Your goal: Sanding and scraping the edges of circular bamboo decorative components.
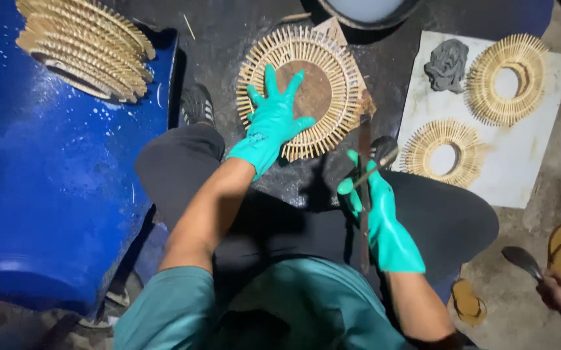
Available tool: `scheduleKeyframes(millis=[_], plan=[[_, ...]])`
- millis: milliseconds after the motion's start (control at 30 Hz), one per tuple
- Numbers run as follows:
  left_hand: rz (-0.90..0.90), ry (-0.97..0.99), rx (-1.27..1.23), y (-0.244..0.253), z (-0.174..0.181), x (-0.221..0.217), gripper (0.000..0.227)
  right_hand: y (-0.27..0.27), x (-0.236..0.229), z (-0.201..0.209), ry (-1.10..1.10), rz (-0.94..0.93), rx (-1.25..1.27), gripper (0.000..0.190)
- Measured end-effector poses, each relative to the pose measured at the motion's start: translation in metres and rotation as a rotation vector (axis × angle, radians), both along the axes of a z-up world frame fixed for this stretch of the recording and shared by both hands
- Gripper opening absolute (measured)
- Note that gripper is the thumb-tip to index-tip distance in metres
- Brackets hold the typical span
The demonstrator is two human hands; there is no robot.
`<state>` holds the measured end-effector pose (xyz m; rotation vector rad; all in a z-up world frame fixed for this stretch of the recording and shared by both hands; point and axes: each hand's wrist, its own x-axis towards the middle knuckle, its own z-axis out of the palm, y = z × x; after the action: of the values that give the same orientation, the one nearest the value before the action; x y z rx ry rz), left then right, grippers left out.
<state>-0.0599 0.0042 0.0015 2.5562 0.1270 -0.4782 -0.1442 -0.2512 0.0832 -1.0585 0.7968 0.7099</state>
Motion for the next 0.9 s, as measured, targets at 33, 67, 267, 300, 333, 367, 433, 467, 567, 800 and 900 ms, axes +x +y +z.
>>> scheduleKeyframes(millis=[33, 67, 267, 300, 333, 367, 433, 467, 567, 800, 900], plan=[[-0.002, 0.000, -0.003, 0.001, -0.005, -0.002, 0.112, -0.001, 0.000, 0.008, 0.000, -0.002, -0.003, 0.048], [-0.013, -0.005, -0.022, 0.002, -0.010, -0.003, 0.113, -0.002, 0.000, 0.017, 0.006, 0.113, -0.025, 0.051], [0.083, 0.294, -0.074, 0.011, 0.059, 0.014, 0.105, -0.023, 0.039, 0.020, -0.199, 0.200, -0.139, 0.052], [0.015, 0.241, -0.068, 0.014, 0.054, 0.015, 0.105, -0.022, 0.050, 0.037, -0.344, 0.197, -0.212, 0.052], [0.007, 0.247, -0.065, 0.015, 0.045, 0.012, 0.105, -0.022, 0.069, 0.040, -0.337, 0.188, -0.211, 0.052], [0.048, 0.219, -0.053, 0.015, 0.035, 0.011, 0.104, -0.024, 0.088, 0.042, -0.467, 0.245, -0.328, 0.062], [0.074, 0.192, -0.042, 0.014, 0.020, 0.011, 0.103, -0.034, 0.122, 0.032, -0.592, 0.287, -0.453, 0.080], [0.112, 0.179, -0.050, 0.015, 0.014, 0.012, 0.107, -0.042, 0.136, 0.020, -0.643, 0.307, -0.502, 0.087], [0.115, 0.046, -0.087, 0.017, -0.023, 0.011, 0.117, -0.054, 0.166, -0.025, -0.721, 0.372, -0.598, 0.096], [0.004, 0.204, -0.012, 0.020, 0.007, 0.041, 0.118, -0.051, 0.181, -0.097, -0.870, 0.559, -0.699, 0.098], [-0.007, 0.219, -0.019, 0.020, 0.012, 0.045, 0.120, -0.044, 0.183, -0.093, -0.851, 0.519, -0.612, 0.093]])
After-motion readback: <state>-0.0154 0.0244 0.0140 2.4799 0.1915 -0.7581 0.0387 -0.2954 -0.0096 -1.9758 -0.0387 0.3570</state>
